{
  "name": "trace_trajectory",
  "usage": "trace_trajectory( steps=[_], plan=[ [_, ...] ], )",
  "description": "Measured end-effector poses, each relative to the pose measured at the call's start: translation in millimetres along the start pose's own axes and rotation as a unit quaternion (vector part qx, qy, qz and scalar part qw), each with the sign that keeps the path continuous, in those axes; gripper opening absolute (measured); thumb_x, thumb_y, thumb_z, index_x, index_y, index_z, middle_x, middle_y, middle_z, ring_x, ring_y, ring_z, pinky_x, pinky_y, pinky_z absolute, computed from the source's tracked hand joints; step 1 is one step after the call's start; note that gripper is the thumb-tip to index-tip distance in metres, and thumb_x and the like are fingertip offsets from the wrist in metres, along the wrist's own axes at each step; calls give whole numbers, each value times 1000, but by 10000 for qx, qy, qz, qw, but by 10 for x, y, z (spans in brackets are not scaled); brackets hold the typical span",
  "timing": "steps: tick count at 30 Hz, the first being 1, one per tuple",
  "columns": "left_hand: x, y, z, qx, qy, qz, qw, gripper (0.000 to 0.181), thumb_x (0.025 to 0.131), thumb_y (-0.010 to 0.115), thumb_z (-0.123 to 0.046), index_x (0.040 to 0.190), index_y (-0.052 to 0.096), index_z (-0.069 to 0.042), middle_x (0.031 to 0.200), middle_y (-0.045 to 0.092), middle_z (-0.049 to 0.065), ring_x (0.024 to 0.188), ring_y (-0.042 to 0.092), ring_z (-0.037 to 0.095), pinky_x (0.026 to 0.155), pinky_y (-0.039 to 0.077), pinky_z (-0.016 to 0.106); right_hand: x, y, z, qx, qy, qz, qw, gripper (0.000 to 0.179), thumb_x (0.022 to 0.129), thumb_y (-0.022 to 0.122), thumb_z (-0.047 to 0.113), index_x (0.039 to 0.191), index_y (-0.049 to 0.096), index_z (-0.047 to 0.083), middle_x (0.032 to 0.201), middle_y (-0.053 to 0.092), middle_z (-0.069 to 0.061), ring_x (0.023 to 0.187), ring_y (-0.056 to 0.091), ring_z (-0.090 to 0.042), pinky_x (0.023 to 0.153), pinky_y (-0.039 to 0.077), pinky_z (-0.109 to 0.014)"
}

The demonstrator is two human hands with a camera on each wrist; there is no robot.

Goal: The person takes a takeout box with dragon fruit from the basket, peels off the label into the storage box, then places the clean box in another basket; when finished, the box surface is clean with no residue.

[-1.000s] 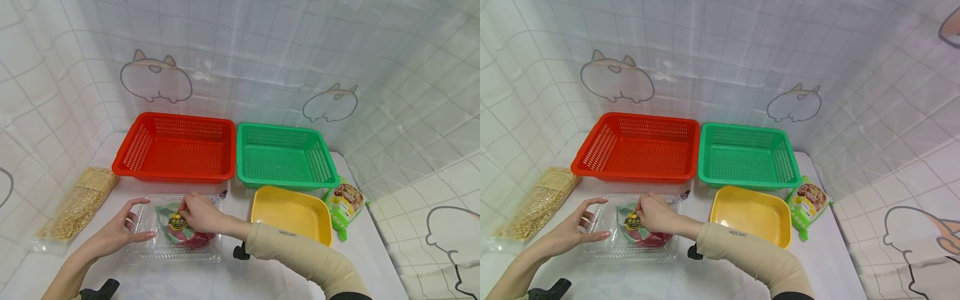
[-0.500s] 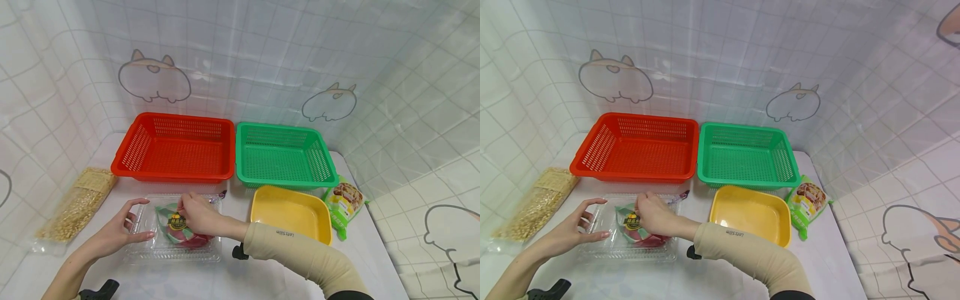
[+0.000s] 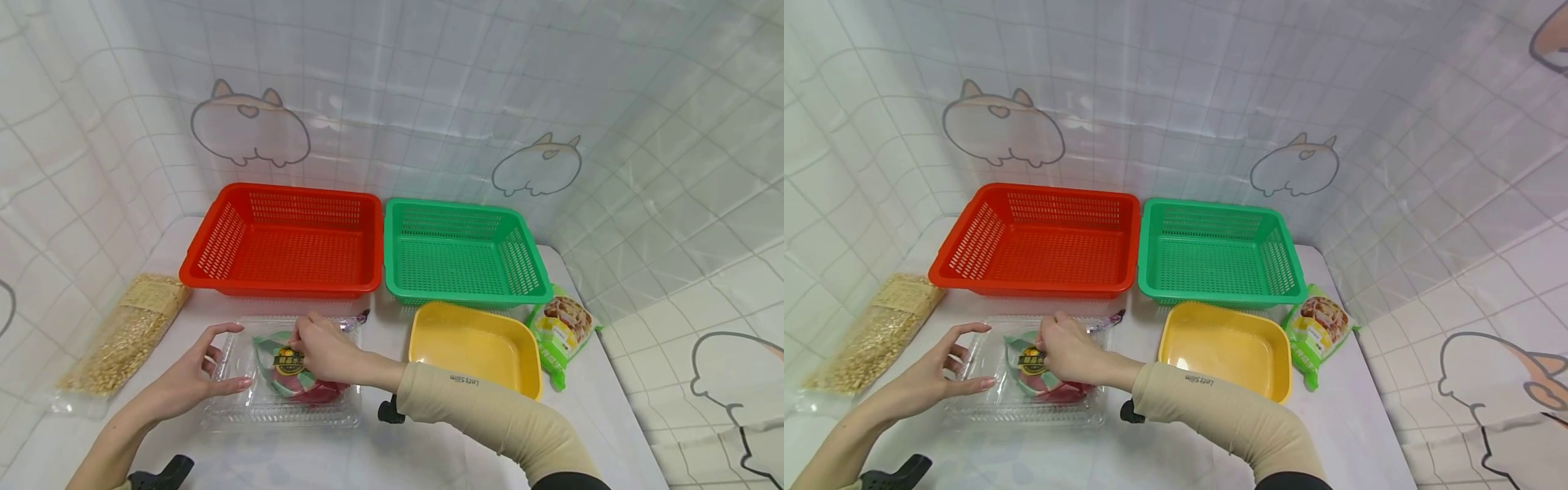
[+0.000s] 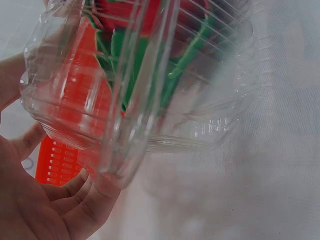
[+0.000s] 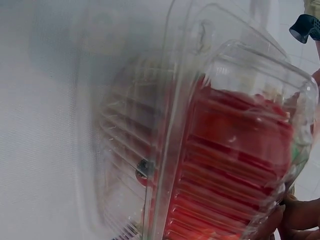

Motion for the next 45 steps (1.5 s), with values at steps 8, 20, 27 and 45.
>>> trace_trajectory(
  steps=[8,20,27,45],
  plan=[
    [5,4,0,-41,-65,30,10000,95,80,83,-33,152,23,-17,101,43,14,91,42,24,62,41,30,-1,4,-23,203,22,4,9998,6,97,65,14,92,61,14,88,57,5,81,48,-7,72,37,-16],
    [11,8,3,-19,-55,13,10000,94,81,83,-33,152,23,-17,103,44,14,92,42,25,62,41,30,-12,14,-54,516,98,38,9986,3,96,65,12,94,63,13,89,58,5,80,47,-5,72,36,-16],
    [18,12,4,2,-111,39,9999,96,81,83,-35,152,22,-17,104,44,15,93,43,26,63,42,30,-11,5,-77,593,193,14,9981,9,96,66,13,89,61,15,87,58,7,79,47,-4,71,36,-16],
    [12,10,20,-31,-112,52,9999,95,82,82,-34,153,21,-17,106,45,15,96,43,27,64,43,30,-5,-2,-130,1116,475,108,9926,9,97,64,14,88,64,14,89,61,6,79,49,-3,74,39,-16]
  ],
)
Point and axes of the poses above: each hand's wrist, its own x-axis towards the middle knuckle, its own y-axis out of the palm, z = x × y, the point moved 8 cm from there along x, towards the middle knuckle
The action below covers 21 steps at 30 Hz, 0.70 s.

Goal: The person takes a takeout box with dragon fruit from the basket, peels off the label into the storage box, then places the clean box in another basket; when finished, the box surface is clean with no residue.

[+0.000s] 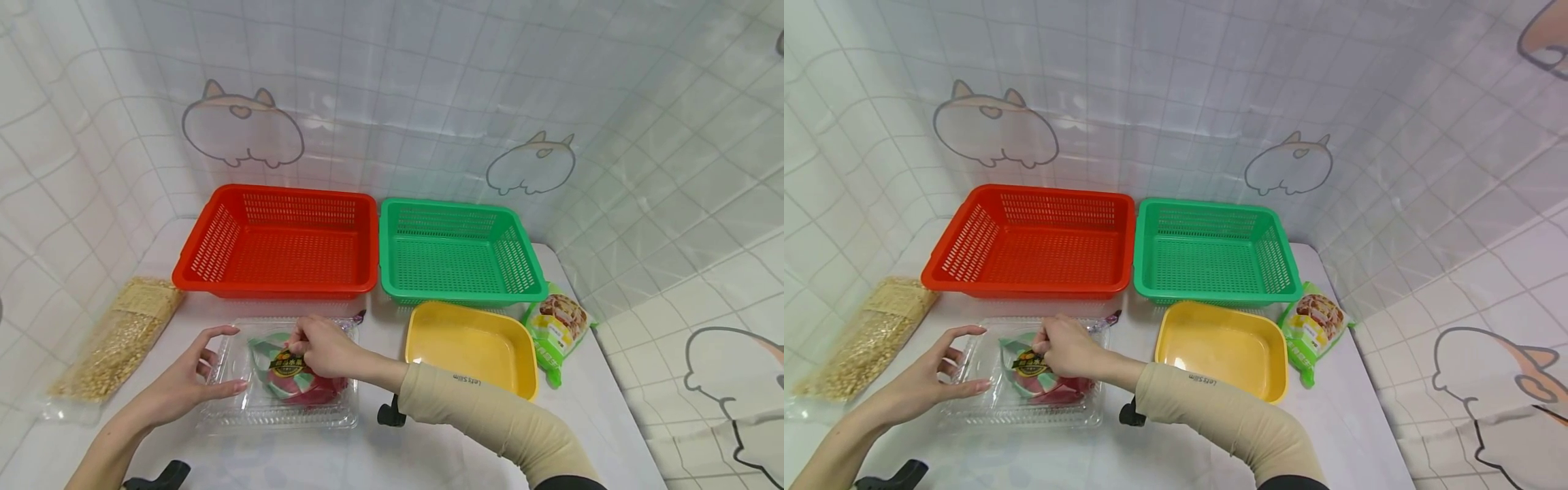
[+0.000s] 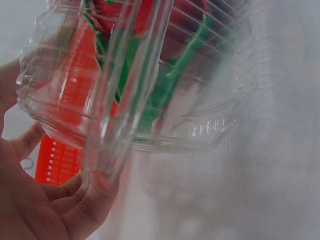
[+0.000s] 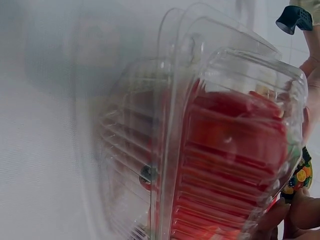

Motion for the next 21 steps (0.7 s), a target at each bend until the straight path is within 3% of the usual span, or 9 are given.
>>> trace_trajectory(
  steps=[8,21],
  plan=[
    [-2,-7,-20,-66,121,-26,9999,93,82,82,-32,152,22,-16,105,44,15,94,42,25,63,43,29,-4,-14,-26,375,65,64,9993,10,97,64,14,87,63,13,93,65,5,84,55,-2,75,42,-14],
    [-7,-11,-19,-43,188,-56,9998,92,82,82,-32,152,23,-18,104,45,14,91,41,20,63,42,28,-19,4,-63,804,302,50,9963,9,98,62,12,90,64,13,100,73,6,75,53,0,68,43,-14]
  ],
)
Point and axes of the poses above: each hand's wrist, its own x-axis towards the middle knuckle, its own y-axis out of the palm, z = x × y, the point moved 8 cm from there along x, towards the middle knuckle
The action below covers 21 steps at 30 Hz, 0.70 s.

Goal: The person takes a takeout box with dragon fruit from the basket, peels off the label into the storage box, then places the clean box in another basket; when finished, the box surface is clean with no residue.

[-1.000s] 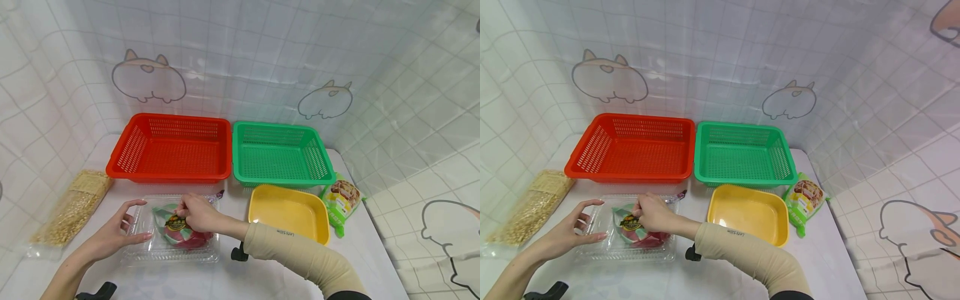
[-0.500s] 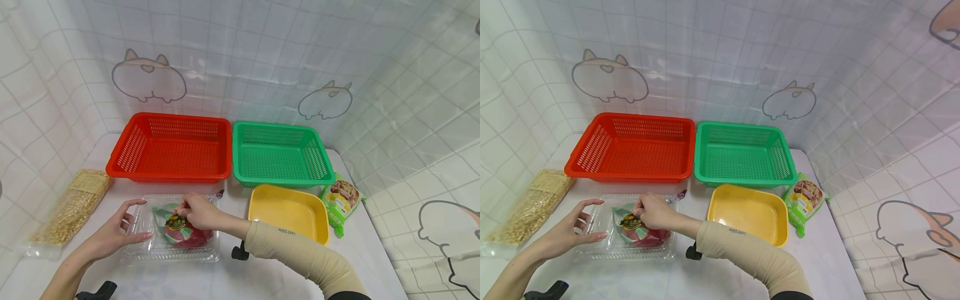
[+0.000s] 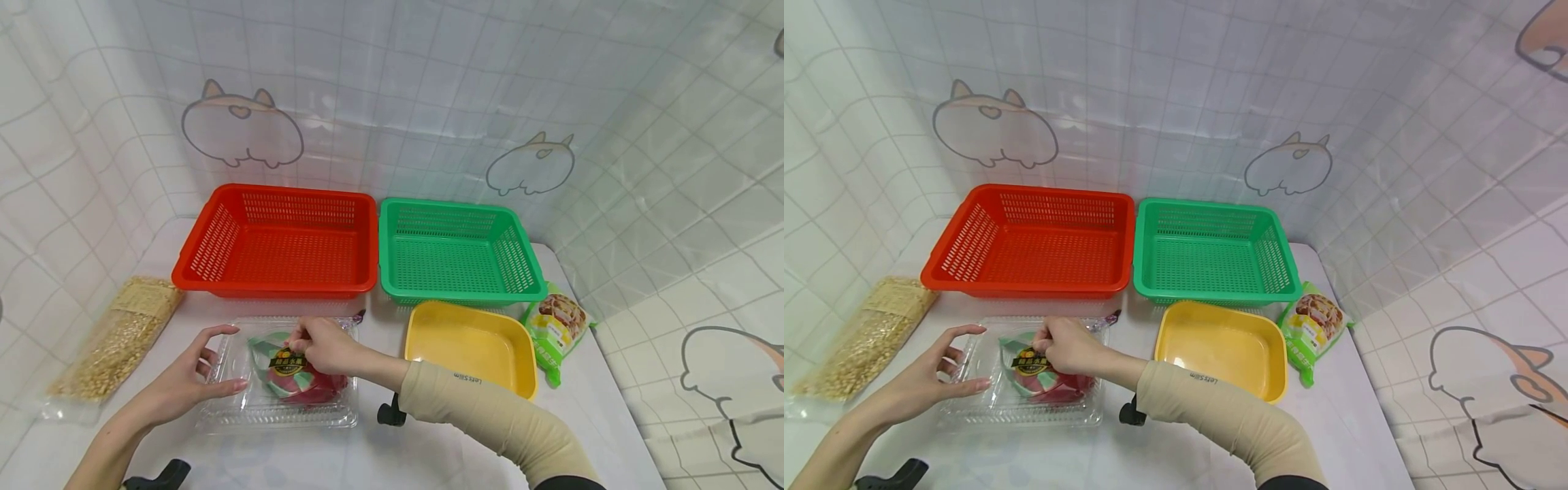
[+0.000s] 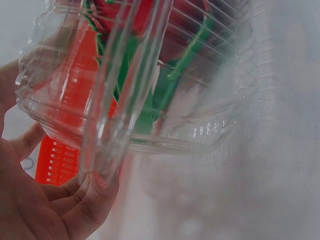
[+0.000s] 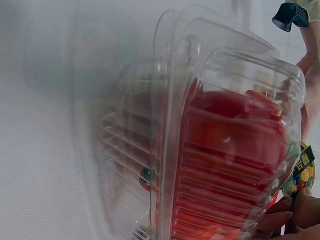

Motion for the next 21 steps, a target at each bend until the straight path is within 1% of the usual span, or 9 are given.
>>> trace_trajectory(
  steps=[4,9,12,16,18,21],
  plan=[
    [-2,1,5,0,11,-9,10000,92,82,82,-32,152,24,-18,103,46,14,91,42,20,63,42,28,-4,-1,-5,119,-8,-29,9999,9,99,61,11,90,63,12,97,72,5,74,52,-1,67,44,-14],
    [-4,6,18,-26,-35,-6,10000,93,82,83,-32,152,23,-18,101,45,13,90,42,20,62,41,28,-7,-55,-32,601,103,-111,9981,8,101,58,12,93,61,10,86,61,3,75,50,-5,68,44,-16],
    [-4,8,24,-34,-81,6,10000,93,82,83,-31,152,23,-18,101,44,13,90,42,21,62,41,28,-7,-99,-63,820,171,-212,9963,8,101,58,14,95,60,9,84,57,3,77,50,-7,70,44,-18],
    [-1,10,41,-28,-176,49,9998,94,82,82,-33,152,21,-17,103,44,14,93,42,24,63,42,29,-15,-98,-75,758,112,-193,9969,5,100,61,16,97,62,11,84,59,4,77,51,-5,71,44,-17],
    [1,12,47,-16,-202,55,9998,95,82,82,-34,153,21,-17,104,44,15,94,42,25,63,43,29,-18,-92,-76,715,58,-158,9973,4,100,62,17,99,60,13,84,59,5,76,52,-4,70,45,-17],
    [0,17,49,-38,-200,57,9998,95,83,82,-33,153,20,-17,105,44,15,94,42,26,63,44,29,-24,-95,-72,654,-27,-113,9978,7,100,62,18,100,55,15,84,59,6,74,54,-5,67,45,-18]
  ],
)
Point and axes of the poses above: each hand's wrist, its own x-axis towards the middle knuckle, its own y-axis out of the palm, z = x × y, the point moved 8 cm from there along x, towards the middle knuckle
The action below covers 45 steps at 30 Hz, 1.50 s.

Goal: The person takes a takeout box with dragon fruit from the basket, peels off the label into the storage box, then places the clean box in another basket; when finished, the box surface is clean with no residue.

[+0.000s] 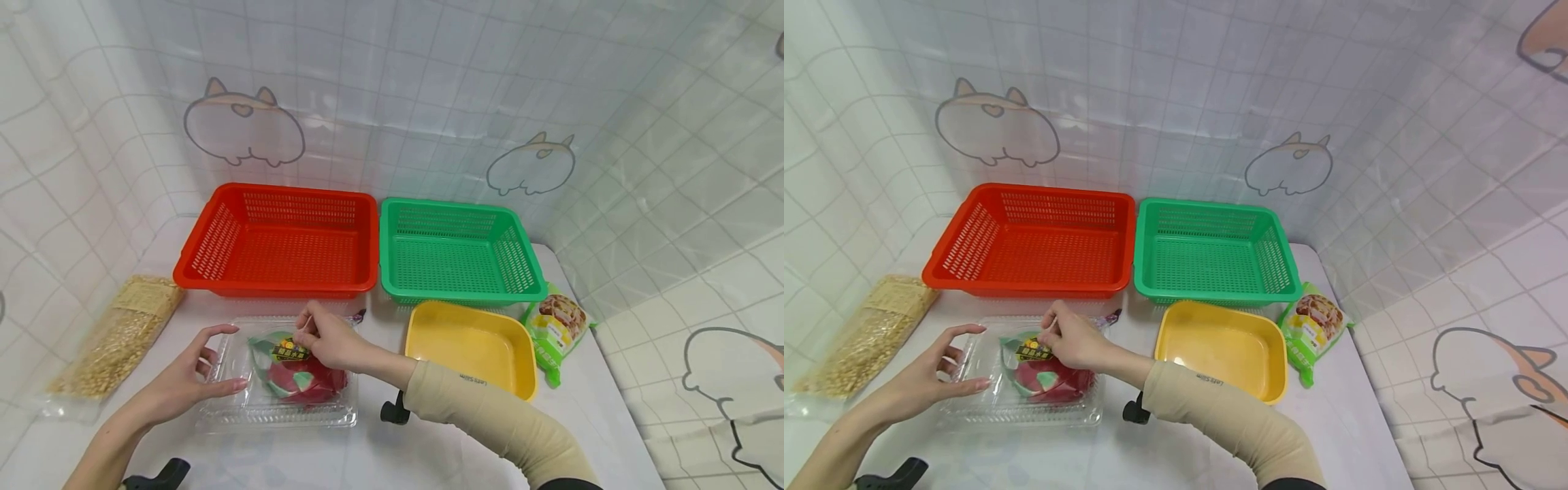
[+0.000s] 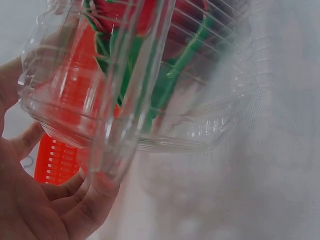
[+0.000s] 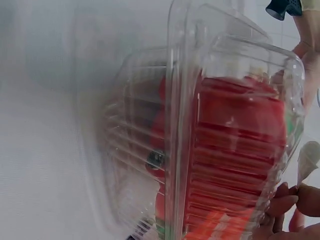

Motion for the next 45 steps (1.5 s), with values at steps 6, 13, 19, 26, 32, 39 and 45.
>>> trace_trajectory(
  steps=[6,13,19,26,32,39,45],
  plan=[
    [-16,2,-12,-20,-5,16,10000,94,83,82,-32,153,20,-17,104,44,15,94,42,26,63,44,29,-13,-1,26,-49,-241,98,9996,11,97,66,14,94,56,17,85,60,4,74,54,-6,65,45,-19],
    [-19,-2,-11,2,-24,21,10000,94,83,81,-33,153,20,-17,104,45,15,94,42,26,63,44,30,-32,9,43,167,-441,224,9986,10,90,74,9,93,65,13,85,64,4,73,56,-4,65,47,-17],
    [-14,12,13,-15,-60,20,10000,96,83,81,-35,154,19,-18,107,46,16,96,44,27,65,45,31,-77,-52,27,392,-395,464,9974,9,89,76,11,96,71,12,90,68,4,76,59,-4,69,49,-18],
    [-22,8,23,17,-39,-10,10000,96,82,82,-35,154,19,-18,108,47,16,96,44,27,65,47,31,-143,-176,-70,623,-317,565,9960,16,87,78,12,103,76,11,92,73,6,76,62,-2,73,52,-18],
    [-43,-1,32,57,-69,-6,10000,96,83,81,-36,154,19,-18,109,46,16,98,44,27,66,46,31,-204,-290,-139,644,-373,565,9956,24,83,81,11,107,77,14,92,73,8,77,60,-6,71,52,-19],
    [-50,2,36,70,-100,5,9999,96,84,80,-36,154,18,-18,110,46,16,99,44,27,67,46,32,-305,-472,-223,524,-146,488,9973,31,81,84,12,110,77,19,98,71,9,78,57,-10,68,49,-21],
    [-50,7,43,36,-153,38,9999,97,84,80,-37,155,17,-18,111,46,17,99,44,28,68,46,33,-378,-695,-362,777,90,260,9966,34,78,84,6,110,76,14,105,72,2,82,63,-13,74,53,-23]
  ],
)
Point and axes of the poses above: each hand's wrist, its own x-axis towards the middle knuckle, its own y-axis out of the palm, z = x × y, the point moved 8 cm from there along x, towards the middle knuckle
